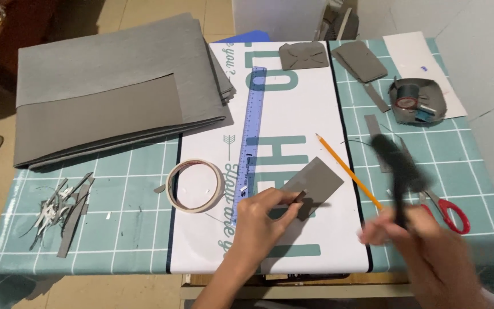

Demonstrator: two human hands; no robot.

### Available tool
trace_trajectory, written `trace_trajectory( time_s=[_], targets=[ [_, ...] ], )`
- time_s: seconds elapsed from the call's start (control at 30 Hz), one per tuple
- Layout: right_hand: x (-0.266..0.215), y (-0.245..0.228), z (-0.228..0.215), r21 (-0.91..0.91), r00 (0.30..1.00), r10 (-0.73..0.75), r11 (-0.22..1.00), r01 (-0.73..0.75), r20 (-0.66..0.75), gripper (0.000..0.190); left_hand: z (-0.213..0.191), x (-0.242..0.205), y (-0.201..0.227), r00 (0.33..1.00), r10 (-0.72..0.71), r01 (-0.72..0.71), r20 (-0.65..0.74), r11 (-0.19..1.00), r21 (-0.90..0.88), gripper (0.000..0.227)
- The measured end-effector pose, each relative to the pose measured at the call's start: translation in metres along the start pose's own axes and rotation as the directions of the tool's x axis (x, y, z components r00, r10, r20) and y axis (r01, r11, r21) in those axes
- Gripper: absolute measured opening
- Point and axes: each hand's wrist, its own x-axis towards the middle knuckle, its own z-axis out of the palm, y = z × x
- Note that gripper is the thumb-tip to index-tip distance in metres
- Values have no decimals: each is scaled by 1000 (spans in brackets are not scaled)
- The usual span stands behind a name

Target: Using a leather punch and a hammer to create stitching holes in a leather piece on a workshop table.

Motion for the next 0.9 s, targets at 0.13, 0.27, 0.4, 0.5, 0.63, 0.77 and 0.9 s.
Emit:
trace_trajectory(
  time_s=[0.13, 0.27, 0.4, 0.5, 0.63, 0.77, 0.9],
  targets=[
    [30, -47, 31, 346, 954, -299, 897, 276, 12, 20, -1, -3, 1, 1000, -20, 20, 5, 999, 27, 13],
    [44, -66, 61, 364, 834, -541, 759, 540, -110, 31, 1, -7, -3, 999, -34, 34, -1, 998, 57, 23],
    [45, -66, 77, 191, 785, -575, 764, 616, -229, 19, 4, -5, -7, 1000, -9, 13, -25, 987, 163, 21],
    [40, -58, 90, 99, 748, -581, 765, 637, -320, 23, 3, -4, -2, 1000, 21, -20, -7, 992, 125, 10],
    [35, -56, 104, 102, 740, -535, 778, 619, -408, 14, 6, -9, -4, 999, -35, 37, -20, 990, 139, 8],
    [32, -56, 112, 1, 704, -534, 796, 605, -467, 7, 1, -1, 12, 1000, -7, 6, 10, 996, 85, 44],
    [33, -52, 116, -12, 718, -504, 822, 569, -479, 4, 10, -6, 4, 997, 45, -34, -63, 985, 171, 6]
  ],
)
